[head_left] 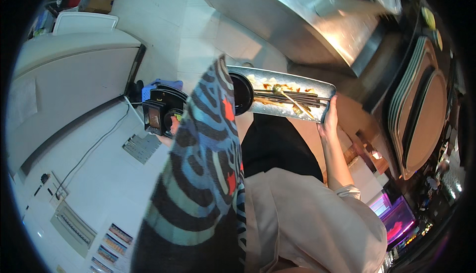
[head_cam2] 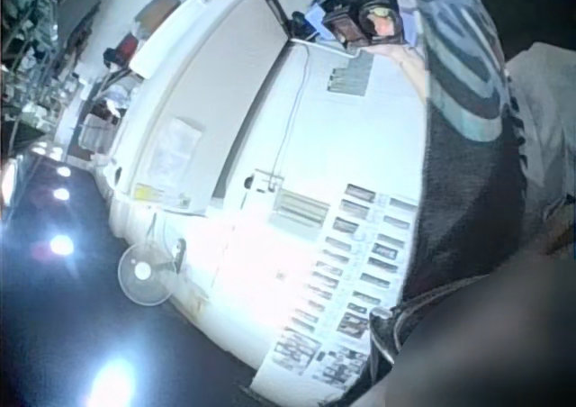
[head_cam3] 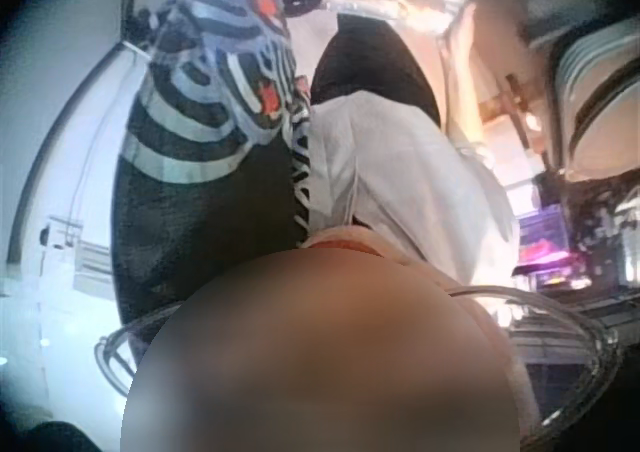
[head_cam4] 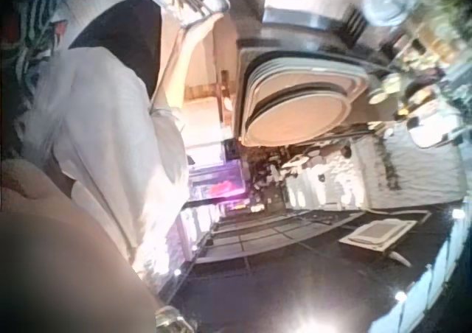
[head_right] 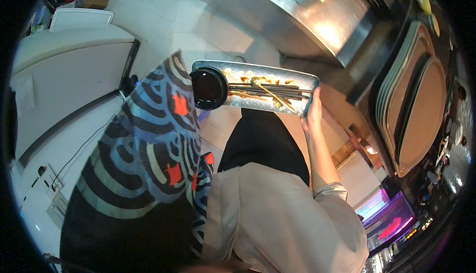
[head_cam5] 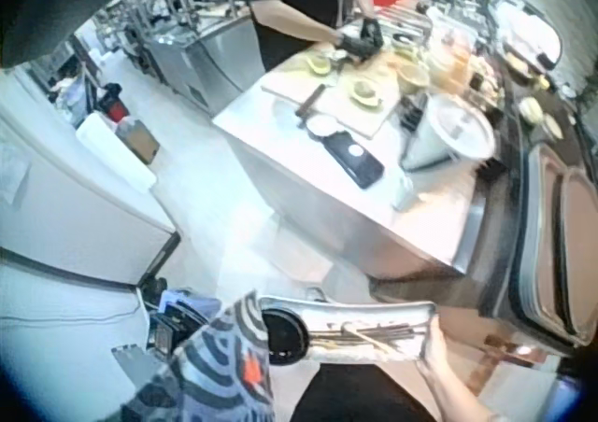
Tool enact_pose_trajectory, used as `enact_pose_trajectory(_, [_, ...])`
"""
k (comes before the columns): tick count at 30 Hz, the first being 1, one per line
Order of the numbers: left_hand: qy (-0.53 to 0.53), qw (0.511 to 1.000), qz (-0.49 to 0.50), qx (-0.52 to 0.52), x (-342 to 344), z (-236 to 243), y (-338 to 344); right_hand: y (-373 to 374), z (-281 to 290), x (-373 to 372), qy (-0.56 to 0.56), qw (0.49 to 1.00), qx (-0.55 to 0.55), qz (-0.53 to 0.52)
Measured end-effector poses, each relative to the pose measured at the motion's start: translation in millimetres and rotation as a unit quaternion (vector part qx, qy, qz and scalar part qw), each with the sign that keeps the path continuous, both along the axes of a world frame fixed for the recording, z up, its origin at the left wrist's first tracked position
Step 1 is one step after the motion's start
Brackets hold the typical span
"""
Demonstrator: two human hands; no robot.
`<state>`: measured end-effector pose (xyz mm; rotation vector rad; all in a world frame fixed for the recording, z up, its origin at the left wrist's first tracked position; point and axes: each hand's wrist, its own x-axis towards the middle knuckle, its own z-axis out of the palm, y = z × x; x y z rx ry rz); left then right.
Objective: The person clears used dishes, bowls, and menus from a dining table, carries them to the kitchen, and places them in a dishwashing area. They then return to the table to collect remaining items and continue clearing.
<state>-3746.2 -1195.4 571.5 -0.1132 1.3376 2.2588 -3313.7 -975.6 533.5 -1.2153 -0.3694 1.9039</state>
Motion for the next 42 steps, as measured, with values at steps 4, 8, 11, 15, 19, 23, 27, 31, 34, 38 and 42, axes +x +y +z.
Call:
enact_pose_trajectory(4, [-0.024,1.0,-0.002,0.004,-147.3,9.0,122.0,127.4,30.6,-181.8,-0.027,0.998,-0.052,0.005])
enact_pose_trajectory(8, [-0.056,0.998,0.006,-0.013,-361.9,19.5,306.8,372.3,50.1,-452.7,0.011,0.996,0.027,0.089])
enact_pose_trajectory(11, [-0.059,0.998,0.016,-0.014,-488.3,39.6,393.0,482.7,77.2,-603.5,-0.001,0.997,0.001,0.077])
enact_pose_trajectory(15, [-0.034,0.999,0.028,0.003,-586.2,73.7,437.7,527.0,127.4,-718.2,-0.012,0.996,0.005,0.094])
enact_pose_trajectory(19, [-0.096,0.994,0.022,0.044,-684.7,94.3,500.3,591.1,154.2,-837.7,0.002,0.994,0.043,0.102])
enact_pose_trajectory(23, [-0.142,0.988,-0.034,0.045,-809.6,109.2,538.6,623.2,187.2,-974.3,0.005,0.995,0.07,0.069])
enact_pose_trajectory(27, [-0.156,0.984,-0.03,0.079,-906.4,163.7,480.0,563.3,252.2,-1079.0,0.047,0.995,0.072,0.059])
enact_pose_trajectory(31, [-0.11,0.988,-0.046,0.101,-903.9,222.8,441.3,524.8,316.2,-1083.9,0.043,0.993,0.076,0.083])
enact_pose_trajectory(34, [-0.087,0.991,-0.034,0.096,-889.7,263.2,450.0,524.1,355.4,-1083.6,0.018,0.998,0.036,0.046])
enact_pose_trajectory(38, [-0.108,0.991,0.044,0.068,-1047.1,336.9,526.2,631.0,422.0,-1280.0,-0.003,0.99,0.052,0.133])
enact_pose_trajectory(42, [-0.116,0.989,0.062,0.073,-1346.9,404.5,680.7,815.2,482.2,-1597.7,0.005,0.988,0.067,0.141])
